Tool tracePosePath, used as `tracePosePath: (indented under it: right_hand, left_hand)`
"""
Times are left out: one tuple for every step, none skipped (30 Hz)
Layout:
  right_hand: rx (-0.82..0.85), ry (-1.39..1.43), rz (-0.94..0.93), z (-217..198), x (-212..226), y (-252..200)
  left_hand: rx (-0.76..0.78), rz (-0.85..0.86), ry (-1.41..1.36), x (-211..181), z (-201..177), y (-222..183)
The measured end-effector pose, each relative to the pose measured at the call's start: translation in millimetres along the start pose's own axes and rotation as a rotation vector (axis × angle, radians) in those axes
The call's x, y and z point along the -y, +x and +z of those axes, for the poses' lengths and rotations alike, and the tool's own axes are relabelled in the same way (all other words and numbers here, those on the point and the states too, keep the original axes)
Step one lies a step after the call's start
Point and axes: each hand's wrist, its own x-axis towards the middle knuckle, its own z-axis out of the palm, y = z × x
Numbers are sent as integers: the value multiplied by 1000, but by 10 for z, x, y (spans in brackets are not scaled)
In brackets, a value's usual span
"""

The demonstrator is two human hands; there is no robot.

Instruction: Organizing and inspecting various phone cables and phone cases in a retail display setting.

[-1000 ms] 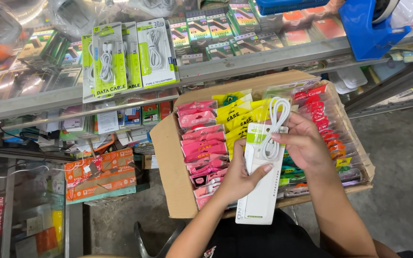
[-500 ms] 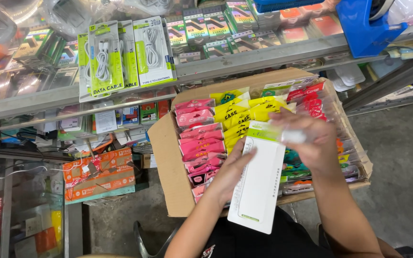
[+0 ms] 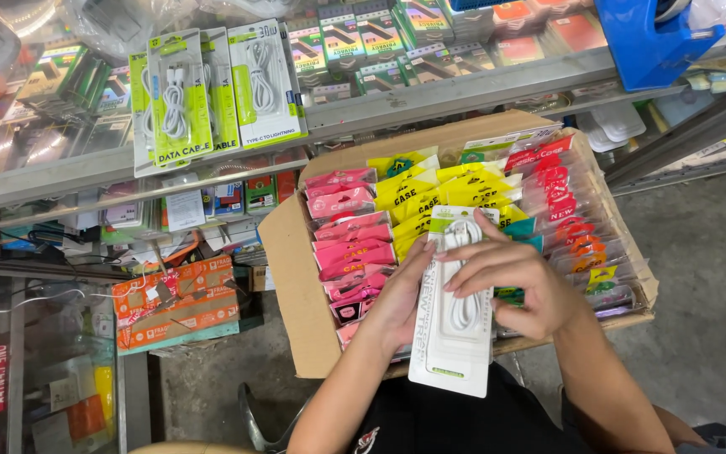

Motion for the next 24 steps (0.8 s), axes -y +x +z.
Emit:
tracePosePath:
  right_hand:
    - [0,-1,0,28,5,2]
    - [5,-16,-32,60,14,-4]
    - [11,-31,-64,94,20,-11]
    - [12,-28,-61,110,26,-25]
    - [4,-41,-70,127,31,-40]
    - [-3,-53,-78,144,37,-51]
    - [-2,-50,-76,144,65,-56]
    - [-22,-53,-74,140,90,-58]
    - [-41,-56,-71,136,116,-61]
    - [-41,-56,-71,146,147,-72]
    - [-203,-81,-23,155,178,-82]
    - [-364,-105,26,166,211,-94]
    - [-363,-104,27,153,249,-100]
    - [-426,-153,147,141,283,-102]
    - [-487,-201,267,126,319,-104]
    - [-491,-202,266,166,333,-107]
    - [-463,-265,300,205,346,-110]
    - [-435,-329,335,239,364,-123]
    - [-439,-331,338,284,404,-110]
    - [-429,-374,340,329,445,-97]
    - [-419,-416,342,377,487,-83]
    - [-420,-418,343,410,522,-53]
    - [-414,-522,370,446,559,-23]
    - [-407,-625,397,488,598,4]
  left_hand:
    - [1,0,0,-17,4,3]
    - [39,22,-2,-26,6,0]
    - [78,43,-4,-34,6,-2]
    - [75,42,-6,-25,4,-1]
    - [77,58,40,-16,2,1]
    - [79,74,88,-11,1,1]
    - [76,73,86,14,-24,15]
    - [66,95,101,35,-47,34]
    - [56,117,116,56,-69,52]
    - [55,116,116,47,-25,44]
    - [20,162,138,37,19,35]
    - [-17,208,159,31,63,22]
    - [-18,207,158,30,99,1]
    - [-56,234,176,21,136,-17]
    - [-93,260,195,13,175,-34]
    - [-91,258,198,23,166,-35]
    - [-71,286,196,34,157,-34]
    - [-50,312,192,57,151,-31]
    - [-47,308,194,75,147,-16]
    - [-37,350,213,97,141,-6]
    - [-26,392,233,118,135,3]
    - [-24,391,234,126,152,10]
    - [-41,396,237,133,168,15]
    - [-60,401,240,144,179,11]
